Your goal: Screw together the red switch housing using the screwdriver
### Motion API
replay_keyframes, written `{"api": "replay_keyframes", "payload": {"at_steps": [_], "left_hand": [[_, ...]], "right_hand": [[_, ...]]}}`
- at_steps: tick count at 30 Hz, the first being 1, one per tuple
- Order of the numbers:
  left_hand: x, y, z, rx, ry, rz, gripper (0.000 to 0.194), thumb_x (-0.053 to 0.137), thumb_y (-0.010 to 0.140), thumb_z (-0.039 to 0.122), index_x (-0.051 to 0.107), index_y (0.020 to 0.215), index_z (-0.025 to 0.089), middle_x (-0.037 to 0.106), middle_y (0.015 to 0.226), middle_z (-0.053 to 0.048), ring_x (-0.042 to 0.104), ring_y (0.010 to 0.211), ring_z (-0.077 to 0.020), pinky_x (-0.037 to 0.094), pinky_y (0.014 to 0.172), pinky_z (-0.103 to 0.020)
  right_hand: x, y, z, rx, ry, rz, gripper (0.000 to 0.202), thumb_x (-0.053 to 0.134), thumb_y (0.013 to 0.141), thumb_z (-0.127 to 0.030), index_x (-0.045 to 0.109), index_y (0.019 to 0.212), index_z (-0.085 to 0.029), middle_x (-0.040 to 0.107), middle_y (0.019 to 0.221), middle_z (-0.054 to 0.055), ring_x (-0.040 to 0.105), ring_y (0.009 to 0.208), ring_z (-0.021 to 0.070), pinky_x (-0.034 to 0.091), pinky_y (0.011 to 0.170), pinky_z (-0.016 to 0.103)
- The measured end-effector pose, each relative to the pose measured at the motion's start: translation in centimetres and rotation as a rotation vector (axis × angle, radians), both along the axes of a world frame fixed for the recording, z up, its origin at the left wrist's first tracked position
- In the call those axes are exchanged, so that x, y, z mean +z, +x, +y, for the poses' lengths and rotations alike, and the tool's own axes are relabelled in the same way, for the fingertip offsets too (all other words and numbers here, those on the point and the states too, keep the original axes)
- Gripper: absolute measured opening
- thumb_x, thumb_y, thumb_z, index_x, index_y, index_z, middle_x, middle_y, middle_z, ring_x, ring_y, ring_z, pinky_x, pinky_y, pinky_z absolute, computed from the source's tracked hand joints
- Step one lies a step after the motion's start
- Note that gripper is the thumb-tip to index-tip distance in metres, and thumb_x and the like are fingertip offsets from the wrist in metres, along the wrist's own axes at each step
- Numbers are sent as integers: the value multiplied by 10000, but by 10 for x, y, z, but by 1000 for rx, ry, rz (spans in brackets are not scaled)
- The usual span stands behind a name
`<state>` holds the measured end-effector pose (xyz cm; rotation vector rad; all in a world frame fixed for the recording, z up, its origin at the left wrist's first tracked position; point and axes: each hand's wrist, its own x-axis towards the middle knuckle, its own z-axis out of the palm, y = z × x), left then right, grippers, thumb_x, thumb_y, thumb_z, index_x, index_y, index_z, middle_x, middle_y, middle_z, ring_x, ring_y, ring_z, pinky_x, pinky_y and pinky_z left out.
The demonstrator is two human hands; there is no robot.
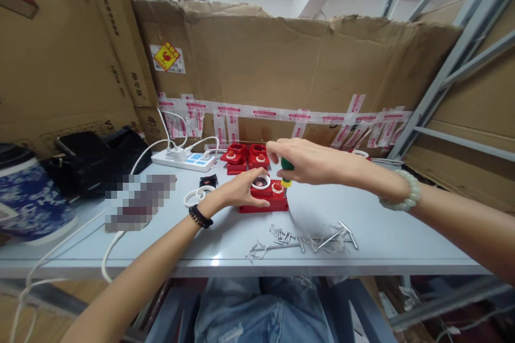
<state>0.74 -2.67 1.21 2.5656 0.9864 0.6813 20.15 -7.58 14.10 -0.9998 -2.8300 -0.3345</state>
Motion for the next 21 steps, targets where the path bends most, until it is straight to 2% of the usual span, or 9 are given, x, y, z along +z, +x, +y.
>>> {"api": "replay_keyframes", "payload": {"at_steps": [2, 3, 5, 7, 9, 11, 13, 17, 21], "left_hand": [[0, 0, 0, -13, 6, -5, 653, 685, 642, 495, 449, 1181, 214, 538, 1207, -89, 535, 1063, -264, 425, 901, -378], [0, 0, 0, -12, 5, -8, 650, 685, 641, 493, 450, 1180, 217, 539, 1204, -88, 536, 1061, -264, 426, 897, -378], [1, 1, 0, 0, -8, -7, 637, 687, 638, 490, 458, 1167, 219, 549, 1185, -84, 542, 1047, -263, 432, 886, -377], [2, 1, -1, 16, -24, -3, 638, 691, 631, 495, 463, 1158, 217, 555, 1175, -82, 546, 1040, -264, 434, 882, -378], [2, 1, -2, 24, -33, 0, 653, 693, 626, 503, 459, 1164, 218, 549, 1189, -83, 541, 1051, -267, 431, 890, -381], [2, 1, -2, 26, -31, -1, 667, 693, 623, 509, 453, 1174, 219, 540, 1206, -87, 535, 1062, -269, 428, 897, -384], [2, 0, -2, 29, -34, 1, 677, 694, 622, 515, 450, 1179, 216, 538, 1209, -90, 534, 1065, -270, 428, 898, -384], [3, 0, -2, 25, -39, 1, 671, 693, 630, 509, 451, 1179, 209, 542, 1206, -89, 534, 1068, -267, 428, 903, -376], [2, 1, -1, 23, -23, 10, 650, 700, 634, 486, 452, 1172, 217, 545, 1200, -79, 532, 1068, -259, 421, 914, -378]], "right_hand": [[2, -2, -5, 22, -57, -35, 133, 525, 784, -204, 482, 909, -201, 595, 878, 61, 522, 750, 160, 357, 596, 268], [3, -3, -6, -30, -54, -54, 158, 534, 790, -234, 482, 934, -198, 597, 876, 70, 527, 744, 168, 353, 581, 272], [4, -2, -5, -224, 16, -93, 251, 560, 792, -358, 493, 952, -176, 601, 804, 90, 531, 675, 187, 322, 524, 292], [5, 0, -2, -413, 110, -139, 326, 554, 785, -470, 525, 876, -158, 586, 698, 95, 513, 594, 195, 277, 485, 307], [5, 3, 3, -467, 149, -154, 316, 512, 812, -482, 533, 788, -167, 560, 641, 82, 488, 552, 179, 255, 477, 308], [6, 7, 6, -407, 105, -113, 237, 490, 838, -415, 522, 794, -184, 542, 638, 55, 472, 551, 160, 267, 485, 298], [8, 10, 8, -335, 10, -55, 154, 497, 828, -343, 497, 880, -198, 536, 656, 31, 467, 571, 153, 293, 503, 288], [14, 14, 7, -188, -194, -39, 229, 497, 786, -269, 423, 993, -204, 563, 798, 40, 483, 655, 158, 342, 561, 291], [18, 11, 3, -120, -250, -47, 267, 503, 767, -230, 407, 1015, -212, 554, 971, 66, 501, 761, 169, 369, 622, 294]]}}
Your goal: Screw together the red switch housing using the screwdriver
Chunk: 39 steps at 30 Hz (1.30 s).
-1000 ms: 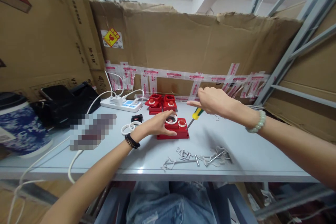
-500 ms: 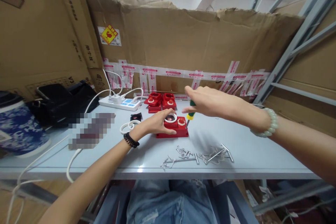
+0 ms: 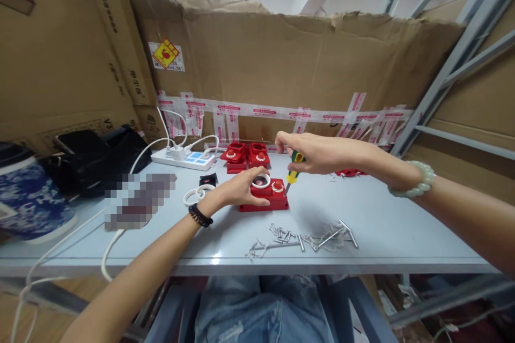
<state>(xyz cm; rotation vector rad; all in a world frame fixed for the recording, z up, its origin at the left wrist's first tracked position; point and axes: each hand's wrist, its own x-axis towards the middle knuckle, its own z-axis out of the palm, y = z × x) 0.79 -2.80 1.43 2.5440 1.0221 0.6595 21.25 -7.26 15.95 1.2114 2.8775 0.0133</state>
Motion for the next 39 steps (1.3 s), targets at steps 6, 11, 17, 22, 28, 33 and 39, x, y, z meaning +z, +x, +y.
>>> {"api": "replay_keyframes", "payload": {"at_steps": [6, 11, 17, 22, 28, 33, 39], "left_hand": [[-1, 0, 0, 5, -4, 10, 655, 697, 636, 500, 449, 1169, 212, 542, 1192, -87, 533, 1058, -254, 432, 899, -370], [-1, 0, 0, 10, -7, 5, 687, 704, 626, 498, 437, 1189, 208, 537, 1205, -95, 533, 1061, -258, 427, 909, -377], [-1, 0, 1, -14, 11, -10, 645, 701, 639, 466, 452, 1175, 207, 544, 1190, -82, 538, 1054, -251, 427, 906, -370], [-2, 0, 0, 0, 6, -6, 653, 697, 639, 475, 448, 1182, 213, 536, 1209, -85, 534, 1066, -259, 428, 906, -372], [0, 1, -1, 6, -11, -6, 659, 700, 629, 483, 446, 1175, 215, 542, 1197, -84, 538, 1058, -253, 430, 903, -372], [2, 1, -2, 1, -5, -3, 636, 702, 632, 466, 455, 1163, 216, 551, 1185, -81, 541, 1051, -255, 431, 898, -365], [1, 1, 0, 9, -14, 5, 656, 700, 626, 492, 451, 1168, 220, 535, 1209, -82, 530, 1072, -255, 421, 917, -371]], "right_hand": [[-5, -4, 3, -253, 138, -70, 316, 527, 789, -406, 460, 966, -153, 552, 834, 100, 506, 687, 191, 326, 526, 297], [-8, -10, 10, -217, 210, -60, 173, 487, 817, -343, 494, 819, -170, 527, 704, 62, 471, 619, 164, 295, 515, 296], [-2, -13, -1, 58, 25, 3, 168, 549, 726, -176, 469, 870, -212, 572, 880, 41, 501, 780, 165, 350, 586, 270], [-5, -15, -6, -183, 187, -121, 233, 487, 818, -387, 500, 872, -162, 578, 817, 112, 524, 699, 206, 309, 524, 303], [-6, -9, 0, -174, 217, -85, 186, 453, 836, -330, 508, 904, -166, 588, 779, 93, 520, 685, 192, 310, 535, 299], [-1, -1, -1, -30, 31, 13, 273, 543, 737, -230, 454, 994, -206, 577, 981, 63, 511, 808, 174, 358, 603, 273], [-5, -6, 0, -218, 137, -4, 256, 484, 799, -362, 477, 965, -166, 566, 866, 97, 494, 710, 187, 334, 557, 296]]}}
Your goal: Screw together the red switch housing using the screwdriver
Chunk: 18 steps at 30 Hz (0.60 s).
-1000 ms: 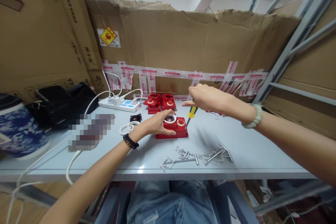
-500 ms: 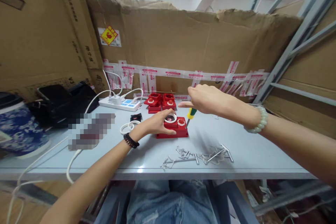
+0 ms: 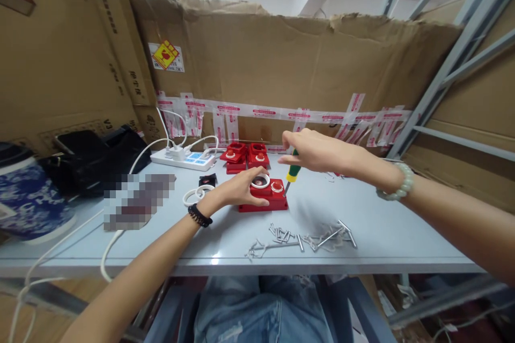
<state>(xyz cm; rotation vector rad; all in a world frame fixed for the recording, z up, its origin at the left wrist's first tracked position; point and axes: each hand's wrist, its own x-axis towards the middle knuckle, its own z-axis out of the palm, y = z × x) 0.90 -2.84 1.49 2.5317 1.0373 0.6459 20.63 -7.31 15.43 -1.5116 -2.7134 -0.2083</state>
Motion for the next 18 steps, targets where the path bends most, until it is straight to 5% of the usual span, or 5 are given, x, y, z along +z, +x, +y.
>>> {"api": "replay_keyframes", "payload": {"at_steps": [5, 12, 18], "left_hand": [[1, 0, -1, -15, 5, -11, 635, 696, 638, 468, 450, 1168, 221, 541, 1195, -80, 533, 1064, -252, 422, 916, -372], [0, 0, 0, -3, -7, -18, 657, 700, 627, 472, 451, 1180, 219, 536, 1213, -86, 531, 1074, -266, 424, 909, -381], [1, -1, -1, -1, -9, -13, 651, 700, 627, 475, 453, 1173, 218, 547, 1191, -82, 541, 1049, -259, 431, 897, -381]], "right_hand": [[3, 0, 0, 224, -125, 62, 356, 536, 686, -152, 442, 1023, -217, 566, 914, 37, 486, 730, 153, 335, 555, 261], [-3, -6, 2, 103, 14, 68, 221, 496, 801, -403, 498, 815, -182, 560, 729, 55, 463, 639, 156, 296, 537, 285], [0, -4, 1, 119, -93, 120, 176, 546, 707, -226, 507, 875, -194, 588, 845, 44, 479, 652, 132, 322, 537, 259]]}}
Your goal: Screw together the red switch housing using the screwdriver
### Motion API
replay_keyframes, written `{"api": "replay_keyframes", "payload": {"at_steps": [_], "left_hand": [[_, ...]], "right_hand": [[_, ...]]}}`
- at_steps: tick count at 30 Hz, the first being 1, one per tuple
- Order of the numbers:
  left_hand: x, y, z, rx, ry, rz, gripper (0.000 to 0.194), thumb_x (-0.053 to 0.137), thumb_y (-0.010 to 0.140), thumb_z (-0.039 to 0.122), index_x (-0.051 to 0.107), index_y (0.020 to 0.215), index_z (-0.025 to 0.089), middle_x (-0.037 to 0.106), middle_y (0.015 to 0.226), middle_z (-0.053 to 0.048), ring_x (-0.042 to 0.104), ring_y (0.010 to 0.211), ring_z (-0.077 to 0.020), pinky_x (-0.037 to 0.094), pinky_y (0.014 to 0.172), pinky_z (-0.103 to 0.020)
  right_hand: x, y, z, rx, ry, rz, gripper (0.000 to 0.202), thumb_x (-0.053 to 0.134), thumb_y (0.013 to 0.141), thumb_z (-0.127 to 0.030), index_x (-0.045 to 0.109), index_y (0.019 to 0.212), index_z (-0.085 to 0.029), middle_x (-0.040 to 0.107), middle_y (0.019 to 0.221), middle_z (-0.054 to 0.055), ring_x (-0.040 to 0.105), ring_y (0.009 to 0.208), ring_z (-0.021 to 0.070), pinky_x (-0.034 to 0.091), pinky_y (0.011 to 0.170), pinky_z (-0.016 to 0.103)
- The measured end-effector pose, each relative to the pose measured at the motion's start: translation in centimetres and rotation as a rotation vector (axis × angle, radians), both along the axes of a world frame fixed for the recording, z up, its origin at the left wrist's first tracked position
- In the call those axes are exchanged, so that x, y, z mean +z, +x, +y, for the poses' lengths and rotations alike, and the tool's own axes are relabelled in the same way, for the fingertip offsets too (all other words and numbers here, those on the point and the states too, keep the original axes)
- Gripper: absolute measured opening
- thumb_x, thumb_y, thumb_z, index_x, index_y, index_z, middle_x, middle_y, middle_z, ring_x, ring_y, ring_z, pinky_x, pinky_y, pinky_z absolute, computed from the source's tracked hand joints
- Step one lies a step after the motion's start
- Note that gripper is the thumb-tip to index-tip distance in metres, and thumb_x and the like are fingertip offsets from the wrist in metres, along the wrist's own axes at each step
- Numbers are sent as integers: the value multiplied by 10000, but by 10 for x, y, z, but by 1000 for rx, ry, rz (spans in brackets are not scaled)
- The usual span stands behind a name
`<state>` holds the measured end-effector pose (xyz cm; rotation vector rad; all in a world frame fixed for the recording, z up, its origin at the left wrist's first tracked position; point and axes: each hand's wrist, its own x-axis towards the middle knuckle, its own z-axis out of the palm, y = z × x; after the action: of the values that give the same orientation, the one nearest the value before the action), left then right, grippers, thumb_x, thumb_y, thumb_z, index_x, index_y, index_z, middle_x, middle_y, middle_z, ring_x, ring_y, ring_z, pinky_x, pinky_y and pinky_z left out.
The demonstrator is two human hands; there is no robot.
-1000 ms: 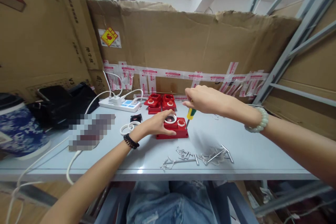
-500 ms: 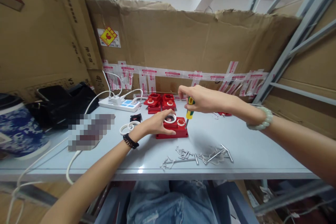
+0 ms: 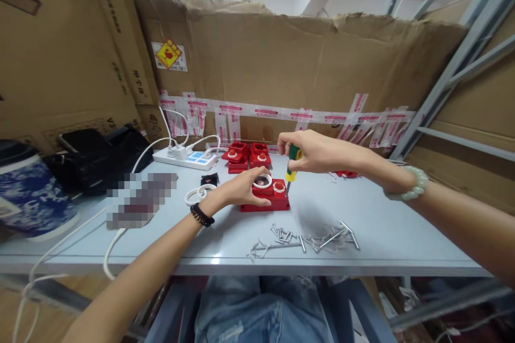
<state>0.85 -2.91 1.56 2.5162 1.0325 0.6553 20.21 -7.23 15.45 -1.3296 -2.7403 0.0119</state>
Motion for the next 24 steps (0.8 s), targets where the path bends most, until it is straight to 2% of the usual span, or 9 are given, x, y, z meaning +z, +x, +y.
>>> {"api": "replay_keyframes", "payload": {"at_steps": [2, 5, 8, 11, 16, 19, 22, 24], "left_hand": [[0, 0, 0, 6, 8, 10, 653, 701, 631, 466, 446, 1181, 221, 543, 1197, -81, 537, 1054, -259, 425, 903, -382], [-1, 0, 1, 5, 12, 16, 649, 700, 633, 473, 446, 1174, 220, 535, 1207, -85, 532, 1061, -258, 419, 911, -379], [0, 0, 0, -2, 2, 15, 639, 697, 634, 483, 450, 1162, 222, 538, 1205, -83, 532, 1061, -256, 423, 906, -375], [0, 0, 0, 3, 3, 17, 636, 701, 631, 473, 454, 1163, 227, 541, 1203, -77, 531, 1064, -258, 418, 914, -378], [-1, 0, 1, 7, -2, 6, 658, 700, 623, 493, 453, 1174, 233, 532, 1223, -79, 524, 1082, -268, 415, 919, -390], [-1, 0, 2, 4, -6, 1, 660, 703, 616, 497, 457, 1166, 227, 540, 1210, -84, 532, 1068, -270, 421, 909, -393], [-1, 0, 1, -1, 0, 5, 650, 702, 622, 488, 457, 1164, 225, 543, 1203, -81, 533, 1065, -262, 421, 910, -387], [-1, 0, 1, -2, 3, 4, 646, 701, 624, 486, 458, 1163, 225, 540, 1207, -80, 530, 1070, -259, 418, 912, -383]], "right_hand": [[2, 2, -2, -38, -17, -9, 188, 567, 701, -271, 509, 862, -193, 586, 816, 41, 480, 644, 134, 320, 529, 257], [1, 5, -2, -115, 44, -6, 171, 510, 767, -343, 516, 815, -178, 574, 734, 49, 474, 618, 140, 315, 534, 271], [-1, 7, 1, -53, 36, 29, 145, 481, 769, -275, 521, 876, -185, 592, 814, 61, 498, 680, 152, 337, 566, 275], [-1, 10, 2, 25, -7, 27, 257, 544, 701, -251, 510, 952, -207, 590, 922, 61, 515, 785, 174, 356, 591, 269], [-5, 11, 0, -128, 105, -31, 274, 469, 799, -421, 495, 926, -179, 567, 780, 75, 493, 693, 192, 328, 557, 296], [-5, 11, -1, -135, 127, -13, 229, 441, 813, -333, 454, 980, -177, 558, 777, 69, 475, 658, 175, 323, 555, 296], [-3, 13, -2, -45, 34, 42, 305, 511, 719, -221, 421, 1009, -199, 566, 906, 62, 491, 716, 161, 348, 576, 278], [-2, 14, -3, -9, 33, 64, 335, 537, 687, -219, 419, 1000, -204, 561, 962, 65, 497, 776, 172, 362, 599, 278]]}}
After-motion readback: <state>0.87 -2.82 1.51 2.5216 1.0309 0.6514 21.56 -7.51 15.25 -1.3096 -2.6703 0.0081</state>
